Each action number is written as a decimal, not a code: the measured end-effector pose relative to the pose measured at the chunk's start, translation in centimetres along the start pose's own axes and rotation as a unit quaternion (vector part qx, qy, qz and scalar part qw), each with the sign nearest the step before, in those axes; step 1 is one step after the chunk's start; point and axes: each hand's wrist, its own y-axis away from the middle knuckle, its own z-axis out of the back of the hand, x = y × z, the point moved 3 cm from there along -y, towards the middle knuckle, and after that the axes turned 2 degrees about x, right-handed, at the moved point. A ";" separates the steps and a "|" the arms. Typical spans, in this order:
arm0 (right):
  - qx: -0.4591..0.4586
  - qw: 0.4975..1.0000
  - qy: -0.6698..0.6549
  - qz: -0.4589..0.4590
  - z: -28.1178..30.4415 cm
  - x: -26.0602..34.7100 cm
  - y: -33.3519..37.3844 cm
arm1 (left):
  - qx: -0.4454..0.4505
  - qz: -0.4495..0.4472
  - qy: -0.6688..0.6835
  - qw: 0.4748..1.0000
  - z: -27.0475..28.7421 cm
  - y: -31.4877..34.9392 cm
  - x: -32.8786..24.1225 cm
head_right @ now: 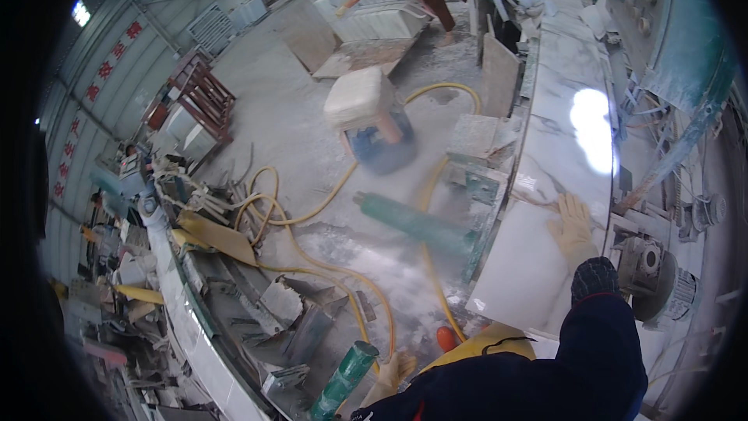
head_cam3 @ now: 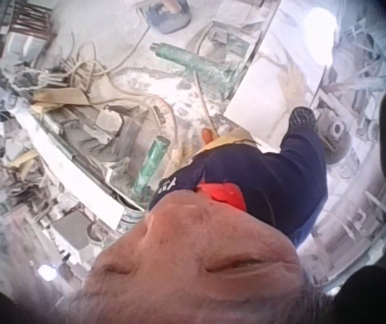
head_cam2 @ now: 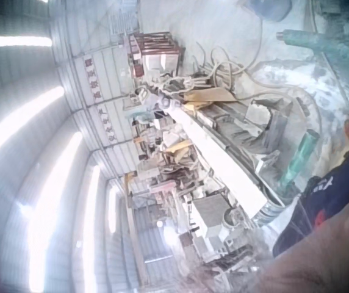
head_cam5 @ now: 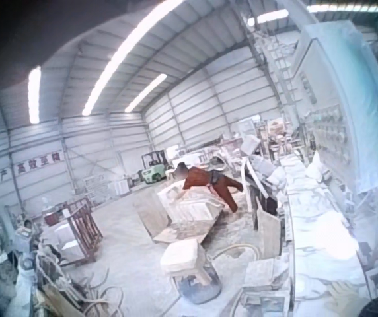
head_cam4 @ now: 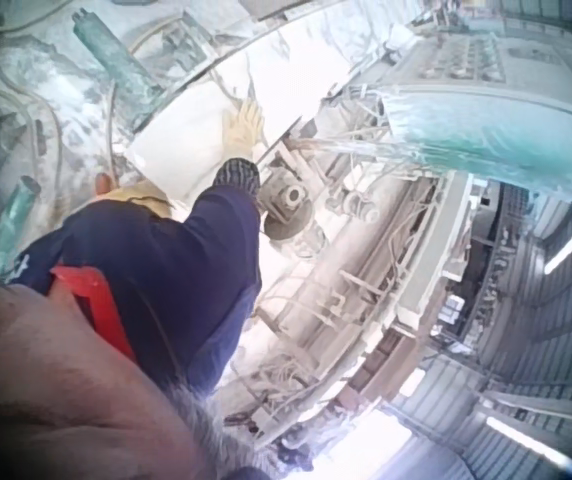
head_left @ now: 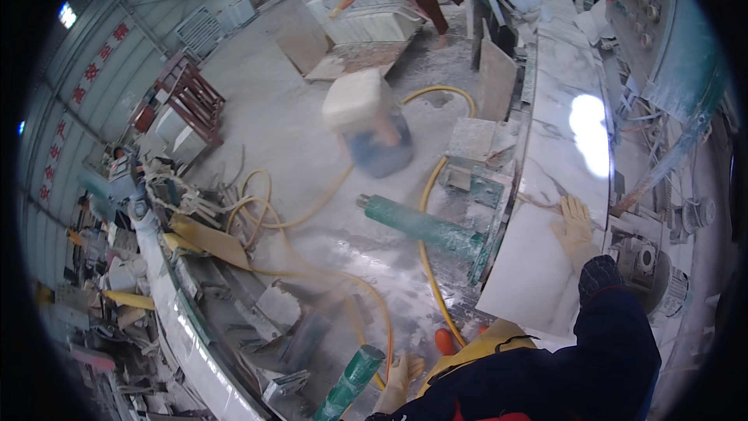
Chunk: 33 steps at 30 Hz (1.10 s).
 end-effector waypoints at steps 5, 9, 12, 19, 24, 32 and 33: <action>0.004 1.000 -0.012 -0.001 0.9 0.4 -0.6 | -0.139 -0.002 0.100 0.985 5.3 0.7 7.1; 0.021 1.000 0.004 -0.010 0.8 0.2 -0.8 | -0.203 -0.055 0.221 0.952 7.3 2.3 11.4; -0.001 1.000 -0.002 0.002 0.7 -0.1 -0.9 | -0.226 -0.114 0.171 0.952 7.4 3.6 13.5; 0.009 1.000 -0.004 -0.006 0.5 -0.3 -1.3 | -0.293 -0.059 0.263 0.917 7.2 4.2 15.4; -0.003 1.000 -0.001 -0.003 0.2 -0.7 -1.7 | -0.306 -0.058 0.253 0.916 6.9 4.8 15.3; -0.042 0.999 -0.024 0.024 0.4 -1.0 -1.7 | -0.243 -0.100 0.243 0.934 6.3 5.8 13.5; -0.050 0.998 -0.027 0.026 0.5 -1.0 -1.8 | -0.238 -0.097 0.242 0.935 6.4 5.6 13.4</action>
